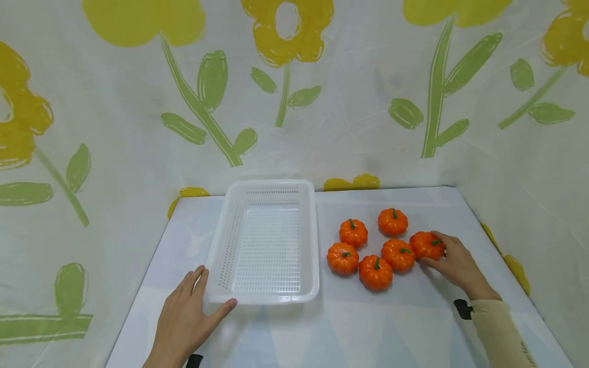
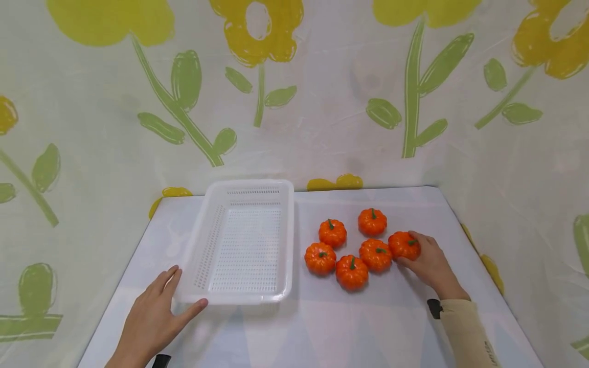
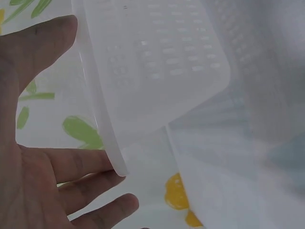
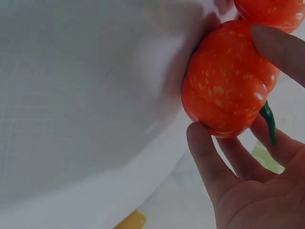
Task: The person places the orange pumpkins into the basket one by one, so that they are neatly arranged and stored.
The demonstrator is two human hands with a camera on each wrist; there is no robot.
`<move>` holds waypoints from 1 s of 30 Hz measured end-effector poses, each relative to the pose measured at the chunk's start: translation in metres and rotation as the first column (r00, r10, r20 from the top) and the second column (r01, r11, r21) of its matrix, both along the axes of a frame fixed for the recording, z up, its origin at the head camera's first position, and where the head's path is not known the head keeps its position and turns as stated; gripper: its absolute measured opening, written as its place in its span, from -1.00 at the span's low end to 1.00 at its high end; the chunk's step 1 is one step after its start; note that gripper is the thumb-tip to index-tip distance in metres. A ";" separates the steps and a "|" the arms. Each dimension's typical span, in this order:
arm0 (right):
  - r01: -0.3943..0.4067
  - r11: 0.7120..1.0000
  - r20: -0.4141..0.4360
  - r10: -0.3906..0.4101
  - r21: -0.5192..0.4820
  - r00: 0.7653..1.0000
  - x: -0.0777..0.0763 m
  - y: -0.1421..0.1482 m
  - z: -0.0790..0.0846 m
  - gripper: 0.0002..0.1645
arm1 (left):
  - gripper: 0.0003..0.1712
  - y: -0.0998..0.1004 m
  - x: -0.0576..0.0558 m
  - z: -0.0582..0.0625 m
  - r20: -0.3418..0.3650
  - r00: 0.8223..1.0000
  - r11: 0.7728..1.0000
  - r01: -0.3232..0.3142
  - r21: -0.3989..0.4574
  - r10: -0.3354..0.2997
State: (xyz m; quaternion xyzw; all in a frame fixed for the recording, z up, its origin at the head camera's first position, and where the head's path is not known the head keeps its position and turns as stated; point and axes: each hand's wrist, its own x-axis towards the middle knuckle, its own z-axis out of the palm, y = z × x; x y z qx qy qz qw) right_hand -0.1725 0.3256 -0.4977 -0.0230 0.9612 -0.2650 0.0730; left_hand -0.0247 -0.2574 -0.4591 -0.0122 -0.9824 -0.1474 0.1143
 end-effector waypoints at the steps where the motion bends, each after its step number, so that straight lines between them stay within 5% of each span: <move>1: 0.004 1.000 -0.007 -0.004 0.000 1.000 0.000 0.000 0.000 0.11 | 0.16 0.000 0.000 0.000 -0.001 1.000 1.000 -0.001 0.001 0.001; 21: 0.092 0.992 -0.155 -0.105 -0.088 0.982 -0.006 -0.009 0.012 0.07 | 0.20 0.001 -0.001 0.004 0.076 0.997 1.000 -0.005 0.020 0.004; 30: -0.010 0.979 -0.257 -0.043 -0.201 0.965 -0.006 -0.049 0.032 0.03 | 0.19 0.001 -0.001 0.002 0.062 0.998 1.000 -0.006 0.024 0.005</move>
